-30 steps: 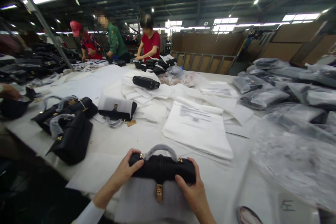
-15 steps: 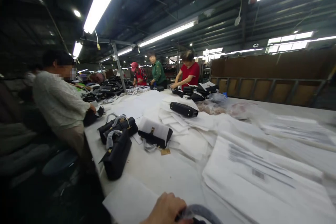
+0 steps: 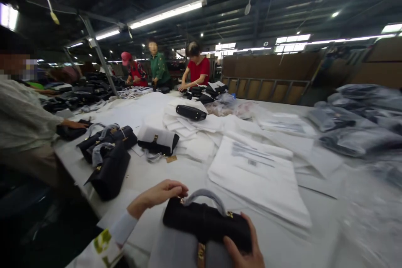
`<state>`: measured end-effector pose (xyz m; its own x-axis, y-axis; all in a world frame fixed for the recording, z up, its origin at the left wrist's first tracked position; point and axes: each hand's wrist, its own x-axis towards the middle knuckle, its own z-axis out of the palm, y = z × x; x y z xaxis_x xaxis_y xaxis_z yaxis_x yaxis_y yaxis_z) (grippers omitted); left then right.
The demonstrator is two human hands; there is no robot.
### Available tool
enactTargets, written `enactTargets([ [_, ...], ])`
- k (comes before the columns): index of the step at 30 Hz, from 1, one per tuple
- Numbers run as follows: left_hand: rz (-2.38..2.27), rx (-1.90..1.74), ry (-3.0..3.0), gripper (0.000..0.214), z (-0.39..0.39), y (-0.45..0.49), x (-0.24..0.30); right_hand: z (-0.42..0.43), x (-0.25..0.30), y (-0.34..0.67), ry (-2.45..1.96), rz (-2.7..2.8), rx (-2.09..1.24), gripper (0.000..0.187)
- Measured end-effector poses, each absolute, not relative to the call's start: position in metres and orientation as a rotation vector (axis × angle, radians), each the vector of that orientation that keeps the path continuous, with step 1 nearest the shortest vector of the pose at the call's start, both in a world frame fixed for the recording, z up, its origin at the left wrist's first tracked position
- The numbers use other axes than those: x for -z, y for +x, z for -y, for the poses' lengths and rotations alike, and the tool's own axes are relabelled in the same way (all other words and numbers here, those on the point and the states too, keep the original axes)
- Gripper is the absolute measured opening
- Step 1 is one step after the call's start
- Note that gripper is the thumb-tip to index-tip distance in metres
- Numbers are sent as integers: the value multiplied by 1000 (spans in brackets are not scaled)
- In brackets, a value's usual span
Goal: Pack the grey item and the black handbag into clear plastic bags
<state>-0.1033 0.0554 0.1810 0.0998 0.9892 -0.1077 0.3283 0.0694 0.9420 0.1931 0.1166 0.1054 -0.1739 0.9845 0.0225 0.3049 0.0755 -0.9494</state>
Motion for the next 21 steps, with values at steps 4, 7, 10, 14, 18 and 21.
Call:
enactTargets([
  [4,-1323,-871,1415,36,-68,-107,-200,-116,-106,190,-1267,1586,-1175,87],
  [7,-1265,-818,1398,33,-78,-98,-206,-114,-100,193,-1219,1589,-1131,82],
  [10,-1217,-728,1374,30,-82,-82,-206,-112,-95,198,-1213,1628,-1097,82],
  [14,-1217,-697,1317,33,-78,-65,-207,-113,-86,204,-1213,1681,-1087,89],
  [18,-1286,-786,1267,36,-67,-73,-226,-112,-63,201,-1235,1730,-938,78],
  [21,-1449,-857,1257,33,-54,-98,-252,-112,-46,185,-1273,1950,-605,67],
])
